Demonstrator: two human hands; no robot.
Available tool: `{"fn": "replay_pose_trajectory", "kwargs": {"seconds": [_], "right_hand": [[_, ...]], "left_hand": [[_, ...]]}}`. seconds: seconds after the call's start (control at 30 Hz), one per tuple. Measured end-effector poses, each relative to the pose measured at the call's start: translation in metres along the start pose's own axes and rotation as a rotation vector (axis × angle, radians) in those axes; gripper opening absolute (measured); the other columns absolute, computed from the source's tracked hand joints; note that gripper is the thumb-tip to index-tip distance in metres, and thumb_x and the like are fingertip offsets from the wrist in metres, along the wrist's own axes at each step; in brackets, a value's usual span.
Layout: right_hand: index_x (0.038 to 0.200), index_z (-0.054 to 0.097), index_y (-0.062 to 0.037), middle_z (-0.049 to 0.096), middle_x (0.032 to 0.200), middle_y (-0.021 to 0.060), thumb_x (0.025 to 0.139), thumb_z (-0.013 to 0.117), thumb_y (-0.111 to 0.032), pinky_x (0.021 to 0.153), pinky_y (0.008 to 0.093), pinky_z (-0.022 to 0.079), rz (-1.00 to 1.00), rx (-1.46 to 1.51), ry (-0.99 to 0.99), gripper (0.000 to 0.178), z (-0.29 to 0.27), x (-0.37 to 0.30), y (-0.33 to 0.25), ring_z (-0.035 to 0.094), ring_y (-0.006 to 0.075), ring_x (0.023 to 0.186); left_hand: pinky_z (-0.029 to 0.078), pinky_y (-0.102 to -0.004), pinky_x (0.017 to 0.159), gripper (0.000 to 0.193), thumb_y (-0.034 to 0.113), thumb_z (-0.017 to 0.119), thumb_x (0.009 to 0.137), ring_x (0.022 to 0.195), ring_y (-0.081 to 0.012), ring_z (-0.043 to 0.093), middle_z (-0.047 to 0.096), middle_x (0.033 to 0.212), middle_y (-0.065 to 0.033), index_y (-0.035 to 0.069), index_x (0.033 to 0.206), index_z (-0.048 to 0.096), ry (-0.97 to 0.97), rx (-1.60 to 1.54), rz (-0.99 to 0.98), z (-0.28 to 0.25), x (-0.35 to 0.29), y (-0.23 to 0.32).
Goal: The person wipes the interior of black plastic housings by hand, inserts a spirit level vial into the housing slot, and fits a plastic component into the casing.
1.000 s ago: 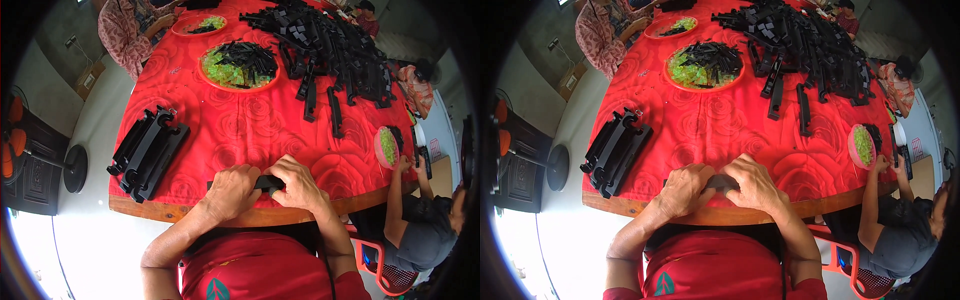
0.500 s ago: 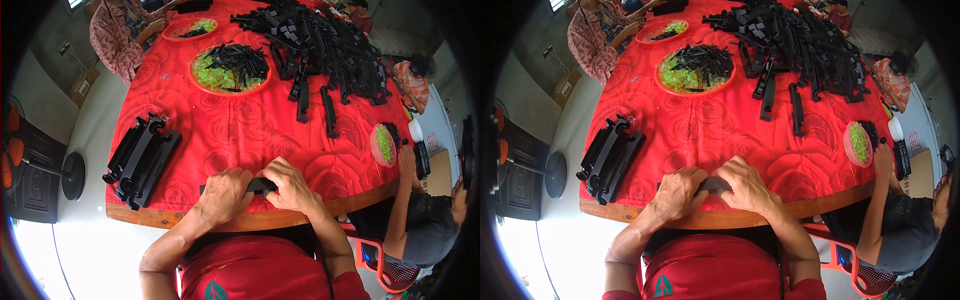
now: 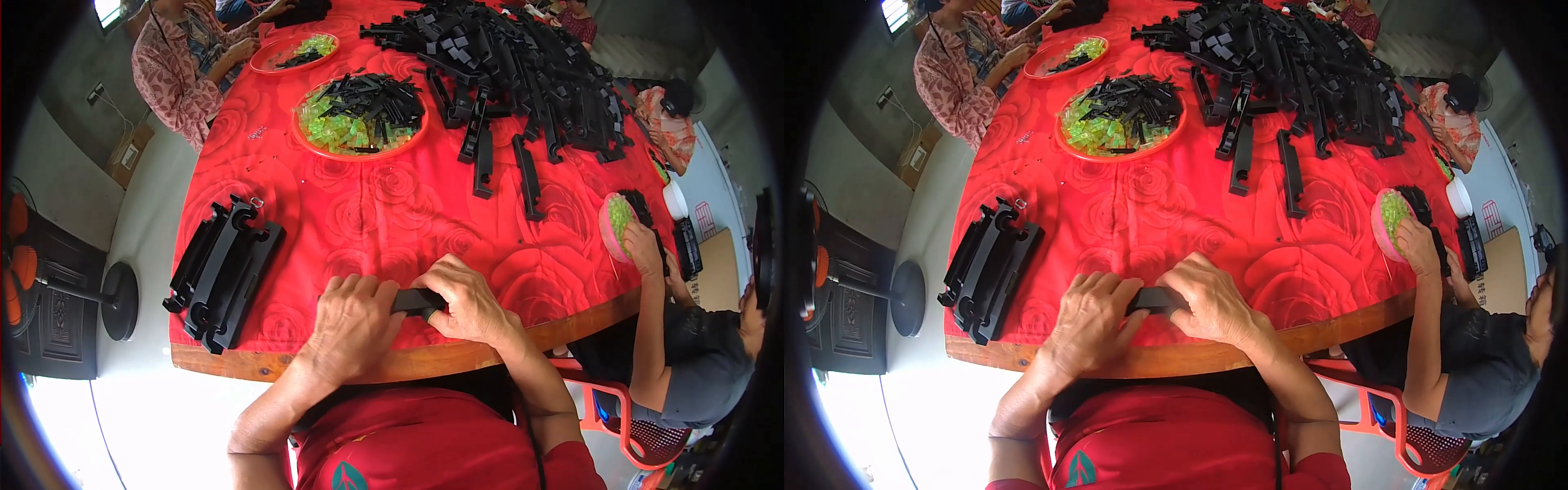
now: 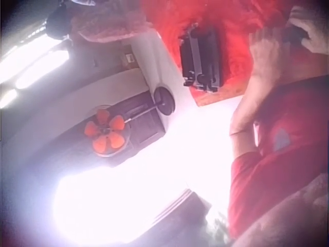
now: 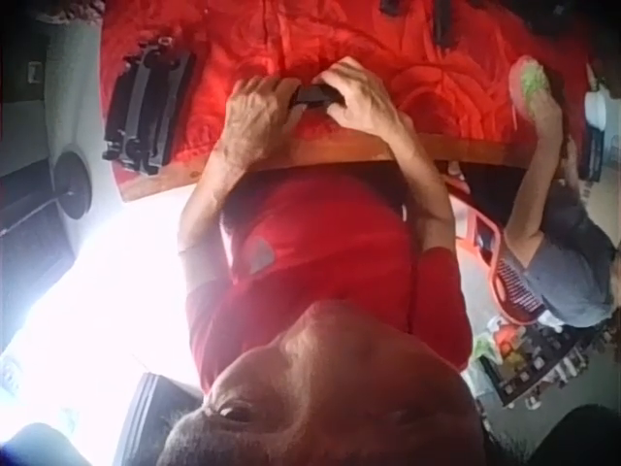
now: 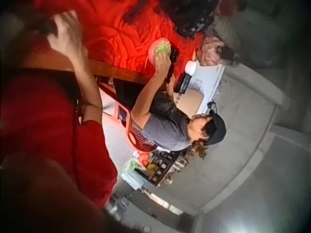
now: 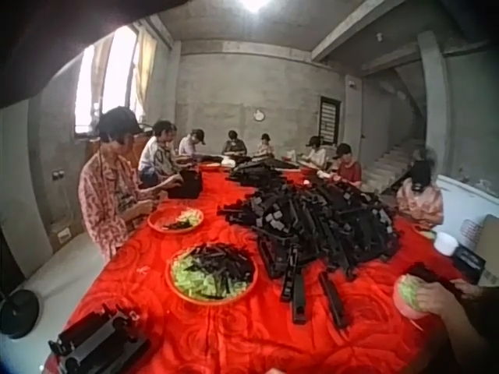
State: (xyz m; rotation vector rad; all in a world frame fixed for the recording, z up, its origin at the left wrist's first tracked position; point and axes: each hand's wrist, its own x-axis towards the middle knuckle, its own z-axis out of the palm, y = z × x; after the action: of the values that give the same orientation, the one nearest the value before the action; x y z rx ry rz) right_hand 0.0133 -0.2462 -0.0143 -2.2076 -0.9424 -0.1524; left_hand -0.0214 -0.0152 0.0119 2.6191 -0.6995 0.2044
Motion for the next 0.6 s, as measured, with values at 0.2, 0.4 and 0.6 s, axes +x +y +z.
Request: {"fn": "replay_pose_trajectory", "kwargs": {"seconds": [0.2, 0.4, 0.6], "right_hand": [[0.099, 0.071, -0.0043, 0.067, 0.087, 0.0083, 0.069, 0.076, -0.001, 0.074, 0.0414, 0.052, 0.017, 0.038, -0.005, 0.03, -0.002, 0.001, 0.001, 0.061, 0.0297, 0.083], [0.098, 0.071, -0.0043, 0.068, 0.085, 0.0082, 0.07, 0.075, -0.002, 0.075, 0.0408, 0.051, 0.036, 0.058, -0.018, 0.028, -0.002, 0.0, 0.0, 0.061, 0.029, 0.081], [0.1, 0.073, -0.0028, 0.071, 0.091, 0.0107, 0.071, 0.073, -0.003, 0.079, 0.041, 0.052, 0.042, 0.074, -0.039, 0.029, -0.005, 0.003, 0.004, 0.063, 0.031, 0.086]], "left_hand": [[0.054, -0.0525, 0.077, 0.023, 0.025, 0.073, 0.088, 0.083, -0.0402, 0.07, 0.068, 0.09, -0.0167, 0.006, 0.098, 0.067, -0.173, -0.136, -0.097, -0.019, -0.004, -0.027], [0.055, -0.0549, 0.077, 0.025, 0.024, 0.071, 0.089, 0.088, -0.0433, 0.07, 0.069, 0.094, -0.0188, 0.003, 0.102, 0.067, -0.26, -0.257, -0.12, -0.018, -0.002, -0.032], [0.054, -0.0548, 0.079, 0.025, 0.022, 0.069, 0.087, 0.092, -0.0452, 0.068, 0.068, 0.095, -0.0207, 0.002, 0.103, 0.067, -0.267, -0.353, -0.108, -0.016, 0.002, -0.038]]}}
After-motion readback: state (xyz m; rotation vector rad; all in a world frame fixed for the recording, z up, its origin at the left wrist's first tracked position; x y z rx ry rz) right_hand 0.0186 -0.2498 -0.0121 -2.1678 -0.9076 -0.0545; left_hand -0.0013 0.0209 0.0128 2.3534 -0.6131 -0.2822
